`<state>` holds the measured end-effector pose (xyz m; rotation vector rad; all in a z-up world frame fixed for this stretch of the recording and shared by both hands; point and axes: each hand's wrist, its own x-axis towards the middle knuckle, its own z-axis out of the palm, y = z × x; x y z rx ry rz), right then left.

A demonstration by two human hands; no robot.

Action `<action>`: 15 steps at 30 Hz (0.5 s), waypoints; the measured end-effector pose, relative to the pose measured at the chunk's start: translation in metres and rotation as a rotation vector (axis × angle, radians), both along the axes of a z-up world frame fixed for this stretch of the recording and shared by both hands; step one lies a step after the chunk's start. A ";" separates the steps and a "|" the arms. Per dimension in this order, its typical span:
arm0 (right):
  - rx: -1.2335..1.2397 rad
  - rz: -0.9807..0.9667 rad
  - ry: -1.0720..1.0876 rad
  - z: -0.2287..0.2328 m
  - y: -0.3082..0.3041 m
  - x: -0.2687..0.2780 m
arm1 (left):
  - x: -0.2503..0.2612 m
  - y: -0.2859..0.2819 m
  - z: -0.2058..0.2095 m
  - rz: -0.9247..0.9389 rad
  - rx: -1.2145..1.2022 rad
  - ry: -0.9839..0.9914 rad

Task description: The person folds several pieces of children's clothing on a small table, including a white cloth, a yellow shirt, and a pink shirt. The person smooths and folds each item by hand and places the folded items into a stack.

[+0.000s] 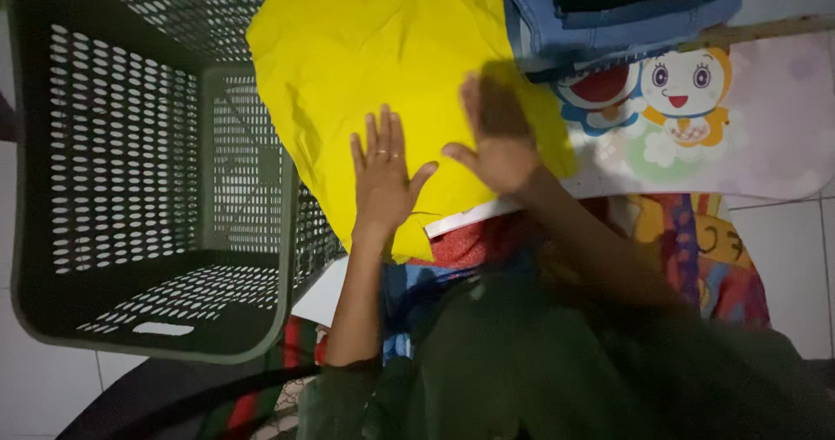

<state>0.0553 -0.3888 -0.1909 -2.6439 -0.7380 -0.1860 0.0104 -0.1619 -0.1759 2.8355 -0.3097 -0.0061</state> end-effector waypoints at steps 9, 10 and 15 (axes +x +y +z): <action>0.048 -0.026 0.007 0.000 -0.010 0.006 | 0.000 0.009 0.002 0.083 0.023 -0.016; 0.045 -0.045 -0.006 0.000 -0.011 0.006 | -0.003 0.010 0.003 0.083 0.021 -0.022; -0.083 -0.051 -0.107 0.003 -0.004 0.005 | -0.007 0.003 0.003 0.035 0.020 -0.029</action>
